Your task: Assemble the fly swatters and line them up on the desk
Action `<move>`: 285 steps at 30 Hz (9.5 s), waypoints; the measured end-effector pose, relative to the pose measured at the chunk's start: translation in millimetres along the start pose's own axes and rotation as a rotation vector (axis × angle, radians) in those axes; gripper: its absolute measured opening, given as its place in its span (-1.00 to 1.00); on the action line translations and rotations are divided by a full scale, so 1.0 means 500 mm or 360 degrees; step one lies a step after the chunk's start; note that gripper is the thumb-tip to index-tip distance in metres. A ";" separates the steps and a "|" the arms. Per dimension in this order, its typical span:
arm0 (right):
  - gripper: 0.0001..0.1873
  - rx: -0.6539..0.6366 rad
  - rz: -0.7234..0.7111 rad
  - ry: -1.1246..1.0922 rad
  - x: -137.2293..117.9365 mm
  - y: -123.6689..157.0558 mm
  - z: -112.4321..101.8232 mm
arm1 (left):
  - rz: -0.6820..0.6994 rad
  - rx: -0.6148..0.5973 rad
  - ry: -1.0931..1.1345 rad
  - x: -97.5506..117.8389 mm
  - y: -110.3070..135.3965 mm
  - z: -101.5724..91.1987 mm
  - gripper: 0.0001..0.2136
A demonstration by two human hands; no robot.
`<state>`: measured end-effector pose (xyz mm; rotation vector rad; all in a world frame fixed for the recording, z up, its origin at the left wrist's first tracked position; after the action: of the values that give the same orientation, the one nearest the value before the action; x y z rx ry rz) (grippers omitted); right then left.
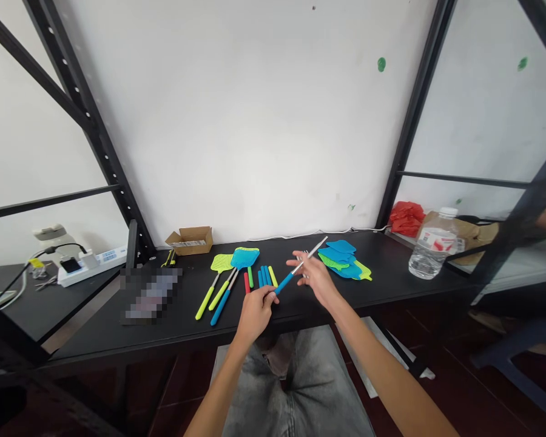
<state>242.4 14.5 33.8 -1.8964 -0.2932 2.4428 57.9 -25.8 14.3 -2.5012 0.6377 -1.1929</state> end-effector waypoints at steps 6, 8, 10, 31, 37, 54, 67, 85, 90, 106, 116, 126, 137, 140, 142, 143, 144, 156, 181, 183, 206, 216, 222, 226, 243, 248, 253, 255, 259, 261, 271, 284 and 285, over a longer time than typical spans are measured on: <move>-0.47 0.0301 -0.0213 0.0170 -0.042 -0.017 -0.019 | -0.0022 -0.0015 0.0011 -0.005 0.001 0.003 -0.74; -0.46 0.0208 -0.0187 0.0242 -0.031 -0.010 0.002 | -0.0043 -0.0015 0.0015 -0.008 0.001 0.002 -0.77; -0.47 0.0126 -0.0184 0.0235 -0.018 -0.001 0.022 | -0.0052 -0.0027 0.0020 -0.010 0.002 0.000 -0.80; -0.48 -0.0450 -0.0131 0.0714 0.010 -0.004 0.044 | 0.0067 -0.0031 0.0495 0.011 -0.001 -0.002 -0.62; -0.62 0.0664 -0.0113 0.2026 -0.067 -0.087 -0.173 | 0.0064 0.0035 0.0522 0.016 -0.002 -0.007 -0.66; -0.82 0.1031 -0.0120 0.2344 -0.166 -0.086 -0.234 | 0.0082 0.0054 0.0579 0.006 0.000 -0.005 -0.67; -0.94 0.0398 0.0131 -0.0872 0.056 0.005 -0.009 | 0.0088 0.0001 0.0361 0.020 0.002 -0.007 -0.63; -0.80 0.0679 -0.0071 -0.0960 0.079 0.035 -0.043 | 0.0020 -0.0134 -0.0001 0.018 0.000 0.002 -0.61; -0.78 0.0692 -0.0099 -0.0886 0.074 0.035 -0.040 | -0.0011 -0.0174 -0.0044 0.020 -0.002 0.005 -0.60; -0.83 0.0757 -0.0065 -0.0724 0.067 0.033 -0.041 | -0.0159 -0.0296 -0.0044 0.003 -0.014 0.019 -0.65; -0.81 0.0751 -0.0078 -0.0705 0.066 0.033 -0.038 | -0.0168 -0.0259 -0.0036 0.006 -0.014 0.019 -0.62; -0.77 0.0688 -0.0262 -0.0523 0.044 0.011 -0.046 | -0.0114 -0.0186 0.0094 0.002 -0.015 0.020 -0.59; -0.79 0.0445 -0.0303 -0.0414 0.004 0.006 -0.043 | -0.0086 -0.0292 0.0612 0.007 -0.016 0.016 -0.56; -0.79 0.0422 -0.0282 -0.0473 0.005 0.005 -0.041 | -0.0089 -0.0316 0.0620 0.006 -0.016 0.017 -0.56; -0.81 0.0420 -0.0229 -0.0561 0.010 0.004 -0.040 | -0.0093 -0.0315 0.0647 0.004 -0.015 0.017 -0.57; -0.83 0.0429 -0.0195 -0.0611 0.013 0.003 -0.040 | -0.0095 -0.0310 0.0665 0.003 -0.015 0.017 -0.57; -0.84 0.0442 -0.0163 -0.0659 0.016 0.003 -0.039 | -0.0095 -0.0308 0.0680 0.002 -0.015 0.017 -0.58; -0.74 0.0391 -0.0238 -0.0591 0.005 0.013 -0.030 | -0.0068 -0.0290 0.0682 -0.003 -0.015 0.019 -0.58; -0.57 0.0614 -0.0204 -0.0506 -0.010 -0.013 -0.014 | 0.0012 -0.0202 0.0473 -0.007 -0.013 0.021 -0.62; -0.59 0.0688 -0.0243 -0.0430 -0.004 -0.015 -0.011 | 0.0026 -0.0183 0.0425 -0.006 -0.014 0.024 -0.63; -0.79 0.0559 0.0212 0.2319 0.013 -0.033 -0.140 | -0.0472 -0.0159 -0.1647 -0.124 0.025 -0.203 -0.61; -0.74 0.0371 0.0453 0.1889 0.010 -0.089 -0.159 | -0.0381 -0.0152 -0.1353 -0.032 -0.025 -0.120 -0.69; -0.77 0.0349 0.0440 0.1396 0.025 -0.082 -0.187 | -0.0494 -0.0303 -0.1378 -0.030 -0.047 -0.086 -0.69; -0.86 0.0456 0.0363 0.1043 0.031 -0.068 -0.202 | -0.0496 -0.0280 -0.1401 -0.035 -0.036 -0.101 -0.68; -0.63 0.0446 -0.0088 0.0355 0.044 -0.027 -0.146 | -0.0538 -0.0165 -0.1388 -0.030 -0.093 -0.070 -0.75; -0.62 0.0435 -0.0020 0.0126 0.031 -0.010 -0.134 | -0.0566 -0.0054 -0.1360 -0.011 -0.071 -0.097 -0.76; -0.61 0.0372 0.0058 -0.0124 0.034 0.003 -0.090 | -0.0238 -0.0007 -0.0937 0.030 -0.018 -0.059 -0.79; -0.61 0.0317 0.0041 -0.0165 0.039 0.005 -0.073 | -0.0234 -0.0040 -0.0808 0.031 -0.006 -0.036 -0.79; -0.59 0.0275 0.0026 -0.0218 0.051 0.004 -0.057 | -0.0243 -0.0053 -0.0741 0.022 -0.001 -0.016 -0.80; -0.59 0.0292 0.0031 -0.0218 0.055 0.004 -0.056 | -0.0216 -0.0053 -0.0735 0.019 -0.003 -0.013 -0.82; -0.59 0.0099 0.0015 0.0041 0.060 0.001 -0.020 | -0.0182 0.0005 -0.0504 -0.001 0.006 -0.001 -0.83; -0.55 0.0197 -0.0142 0.0001 0.006 -0.018 0.028 | -0.0176 -0.0018 -0.0403 -0.006 0.010 -0.006 -0.77; -0.55 0.0279 -0.0185 -0.0027 0.001 -0.022 0.020 | -0.0165 -0.0013 -0.0402 -0.006 0.010 -0.006 -0.77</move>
<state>231.7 24.2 37.5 -1.7379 -0.1776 2.3272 52.5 -29.0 12.2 -2.6605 0.4531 -0.8853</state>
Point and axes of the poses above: each hand's wrist, its own y-axis away from the middle knuckle, its own z-axis out of the palm, x = y × z, the point moved 5 cm from there along -y, towards the middle knuckle, and after that the axes turned 5 degrees about z, right-handed, at the moved point
